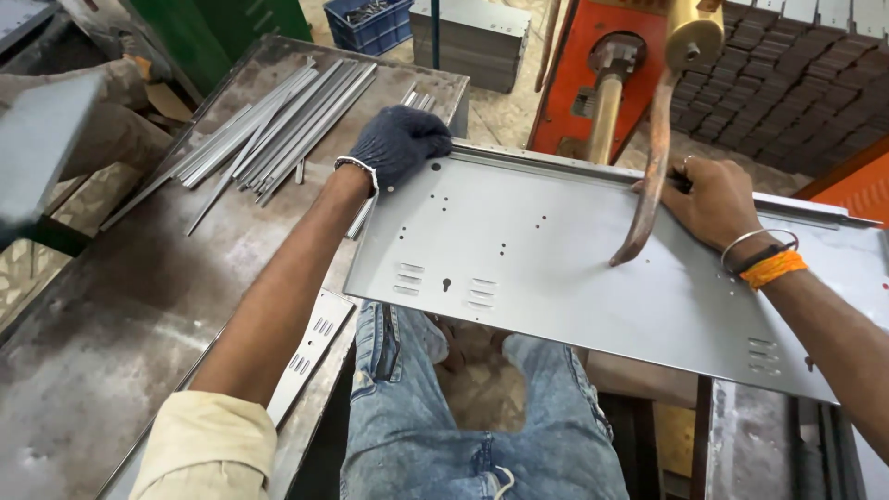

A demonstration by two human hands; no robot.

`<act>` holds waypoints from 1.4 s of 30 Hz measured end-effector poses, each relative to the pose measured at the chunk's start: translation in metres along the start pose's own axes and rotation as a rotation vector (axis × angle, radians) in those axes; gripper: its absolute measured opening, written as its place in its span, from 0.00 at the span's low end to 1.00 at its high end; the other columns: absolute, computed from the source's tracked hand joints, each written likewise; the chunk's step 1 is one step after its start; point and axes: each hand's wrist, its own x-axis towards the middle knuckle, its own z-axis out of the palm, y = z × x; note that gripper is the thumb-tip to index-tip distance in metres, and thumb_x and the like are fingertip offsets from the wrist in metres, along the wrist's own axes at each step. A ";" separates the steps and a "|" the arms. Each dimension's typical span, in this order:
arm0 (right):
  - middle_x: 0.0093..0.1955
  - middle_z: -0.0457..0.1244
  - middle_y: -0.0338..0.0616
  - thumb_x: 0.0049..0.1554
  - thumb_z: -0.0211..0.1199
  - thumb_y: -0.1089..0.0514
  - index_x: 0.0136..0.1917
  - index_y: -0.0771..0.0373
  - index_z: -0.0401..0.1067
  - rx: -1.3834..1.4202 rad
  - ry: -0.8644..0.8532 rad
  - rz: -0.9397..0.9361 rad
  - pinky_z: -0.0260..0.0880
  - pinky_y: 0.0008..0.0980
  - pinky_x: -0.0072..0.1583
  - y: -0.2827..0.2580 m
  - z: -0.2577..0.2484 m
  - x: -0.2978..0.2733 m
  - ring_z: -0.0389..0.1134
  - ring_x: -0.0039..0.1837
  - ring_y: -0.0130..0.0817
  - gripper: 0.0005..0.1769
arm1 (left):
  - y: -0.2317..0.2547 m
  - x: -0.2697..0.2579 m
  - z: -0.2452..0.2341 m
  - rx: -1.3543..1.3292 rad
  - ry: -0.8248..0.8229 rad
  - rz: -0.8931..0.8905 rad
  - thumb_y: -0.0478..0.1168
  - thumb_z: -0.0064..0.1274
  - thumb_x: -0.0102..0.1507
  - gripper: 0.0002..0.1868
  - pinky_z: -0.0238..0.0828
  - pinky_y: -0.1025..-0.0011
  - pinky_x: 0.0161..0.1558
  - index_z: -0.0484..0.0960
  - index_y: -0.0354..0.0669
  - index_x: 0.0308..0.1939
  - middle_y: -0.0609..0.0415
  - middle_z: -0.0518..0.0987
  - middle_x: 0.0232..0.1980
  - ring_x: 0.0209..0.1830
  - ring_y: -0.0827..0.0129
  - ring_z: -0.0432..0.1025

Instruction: Spot welding metal rails onto large flat metal panels at an industrial workstation.

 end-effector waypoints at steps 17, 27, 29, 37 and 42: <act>0.34 0.66 0.60 0.59 0.71 0.47 0.42 0.67 0.79 0.069 0.013 -0.038 0.68 0.49 0.45 0.019 0.016 0.003 0.69 0.36 0.55 0.19 | -0.015 0.006 0.009 -0.484 -0.001 -0.044 0.39 0.48 0.67 0.17 0.76 0.70 0.47 0.83 0.38 0.57 0.46 0.85 0.43 0.40 0.69 0.77; 0.43 0.69 0.59 0.58 0.66 0.49 0.46 0.66 0.80 -0.037 -0.015 -0.047 0.70 0.51 0.50 0.025 0.019 0.003 0.71 0.46 0.58 0.16 | 0.016 0.010 0.016 0.398 -0.051 0.258 0.50 0.55 0.66 0.11 0.73 0.49 0.43 0.87 0.52 0.44 0.42 0.84 0.38 0.38 0.44 0.78; 0.46 0.70 0.59 0.60 0.64 0.49 0.50 0.65 0.79 0.039 -0.063 -0.082 0.69 0.51 0.51 0.013 -0.017 -0.004 0.71 0.49 0.58 0.17 | 0.019 0.010 0.018 0.397 -0.039 0.262 0.50 0.55 0.66 0.11 0.72 0.48 0.41 0.85 0.49 0.42 0.41 0.83 0.36 0.37 0.43 0.78; 0.51 0.70 0.55 0.61 0.57 0.45 0.60 0.66 0.73 0.049 -0.273 0.033 0.72 0.47 0.53 0.126 -0.080 -0.064 0.72 0.53 0.51 0.23 | 0.020 0.017 0.027 0.332 -0.045 0.187 0.43 0.51 0.64 0.07 0.71 0.46 0.40 0.82 0.45 0.38 0.39 0.82 0.35 0.37 0.41 0.77; 0.46 0.70 0.57 0.65 0.53 0.42 0.56 0.62 0.75 -0.132 -0.365 0.257 0.71 0.49 0.55 0.127 -0.080 -0.075 0.72 0.51 0.55 0.23 | 0.006 0.019 0.038 0.322 -0.051 0.205 0.42 0.50 0.64 0.07 0.70 0.45 0.43 0.80 0.44 0.40 0.39 0.82 0.39 0.41 0.40 0.76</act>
